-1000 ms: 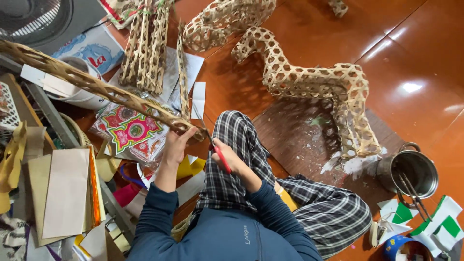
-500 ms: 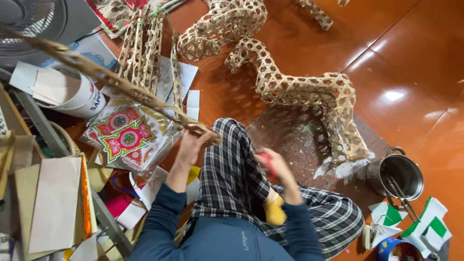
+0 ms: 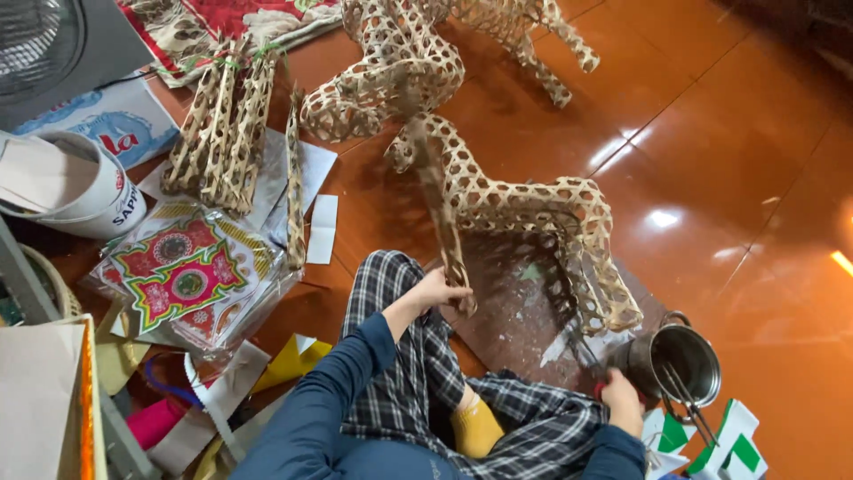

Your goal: Assembling and trimming a large bamboo giraffe sculpture while sitting on the floor

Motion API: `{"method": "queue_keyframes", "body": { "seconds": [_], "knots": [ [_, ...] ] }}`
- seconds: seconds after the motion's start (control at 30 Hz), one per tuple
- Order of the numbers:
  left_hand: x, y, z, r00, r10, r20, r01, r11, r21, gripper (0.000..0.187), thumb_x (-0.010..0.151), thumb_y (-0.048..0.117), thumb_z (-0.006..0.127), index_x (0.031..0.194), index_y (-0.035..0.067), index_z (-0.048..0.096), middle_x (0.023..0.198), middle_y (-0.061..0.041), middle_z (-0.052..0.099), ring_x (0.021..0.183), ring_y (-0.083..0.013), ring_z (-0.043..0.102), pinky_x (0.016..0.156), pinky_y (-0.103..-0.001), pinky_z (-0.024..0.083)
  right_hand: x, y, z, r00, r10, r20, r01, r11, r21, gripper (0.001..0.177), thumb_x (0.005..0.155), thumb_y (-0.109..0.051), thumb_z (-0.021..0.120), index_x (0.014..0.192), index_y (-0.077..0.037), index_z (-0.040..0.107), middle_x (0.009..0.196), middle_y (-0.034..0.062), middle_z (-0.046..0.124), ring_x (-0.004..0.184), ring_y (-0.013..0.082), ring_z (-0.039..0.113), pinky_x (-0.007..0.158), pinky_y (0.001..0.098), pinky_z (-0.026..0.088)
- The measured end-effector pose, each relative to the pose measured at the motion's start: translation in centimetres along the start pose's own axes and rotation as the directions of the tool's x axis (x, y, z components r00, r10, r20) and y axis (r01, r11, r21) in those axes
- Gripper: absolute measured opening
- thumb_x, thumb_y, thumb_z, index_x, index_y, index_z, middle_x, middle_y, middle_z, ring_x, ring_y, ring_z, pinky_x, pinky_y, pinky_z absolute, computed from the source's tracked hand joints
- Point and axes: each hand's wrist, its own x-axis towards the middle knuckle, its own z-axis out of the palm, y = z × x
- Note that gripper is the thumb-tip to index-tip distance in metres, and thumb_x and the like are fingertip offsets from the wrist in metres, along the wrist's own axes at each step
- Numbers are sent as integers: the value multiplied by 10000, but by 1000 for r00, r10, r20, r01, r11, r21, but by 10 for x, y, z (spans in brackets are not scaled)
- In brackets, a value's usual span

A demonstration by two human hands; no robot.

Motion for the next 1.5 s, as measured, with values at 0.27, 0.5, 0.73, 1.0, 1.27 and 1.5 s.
{"method": "queue_keyframes", "body": {
  "seconds": [0.27, 0.5, 0.73, 1.0, 1.27, 1.5],
  "knots": [
    [11, -26, 0, 984, -177, -16, 177, 975, 137, 287, 892, -33, 831, 1112, 61, 673, 1000, -70, 753, 881, -201, 723, 869, -336, 579, -45, -32, -33, 926, 374, -49, -368, 924, 101, 510, 1029, -353, 619, 1277, 32, 844, 1330, 252, 811, 1189, 444, 775, 925, 540, 620],
    [15, -23, 19, 946, -320, 52, 290, 907, 306, 466, 849, 144, 889, 1260, 87, 678, 1161, -112, 799, 971, -225, 803, 895, -350, 670, -90, -140, -23, 986, -54, -157, 106, 935, 339, 481, 954, -424, 707, 1329, -137, 792, 1143, 101, 858, 1018, 333, 793, 883, 418, 625],
    [9, -95, 55, 900, -347, 265, 331, 938, 105, 592, 720, 258, 1085, 1133, 71, 703, 986, -149, 799, 836, -251, 795, 689, -382, 691, -151, -244, 3, 806, -547, -226, 191, -121, 974, 534, 1001, 85, 625, 1529, 6, 619, 1396, 172, 709, 1194, 276, 702, 979, 459, 608],
    [8, -114, 42, 891, -392, 231, 377, 920, 106, 679, 731, 298, 1101, 1195, 49, 672, 1047, -179, 793, 926, -247, 789, 756, -395, 696, -143, -244, 19, 851, -493, -181, 244, 66, 967, 288, 962, 28, 784, 1247, -3, 813, 1010, 161, 830, 855, 208, 755, 760, 405, 654],
    [23, -139, 37, 924, -338, 176, 275, 911, 307, 708, 711, 387, 1093, 1199, 65, 694, 981, -149, 796, 949, -279, 774, 794, -422, 670, -135, -243, 30, 870, -427, -245, 378, 263, 888, 30, 963, -79, 809, 988, -66, 821, 706, 71, 730, 639, 121, 641, 549, 272, 530],
    [17, -128, 41, 930, -326, 169, 235, 881, 410, 704, 708, 451, 1074, 1235, 127, 739, 1003, -134, 811, 996, -264, 772, 863, -402, 654, -136, -249, 36, 851, -420, -314, 451, 281, 847, 80, 976, -29, 727, 977, -75, 793, 727, 35, 674, 729, 130, 611, 641, 317, 547]
  ]
}}
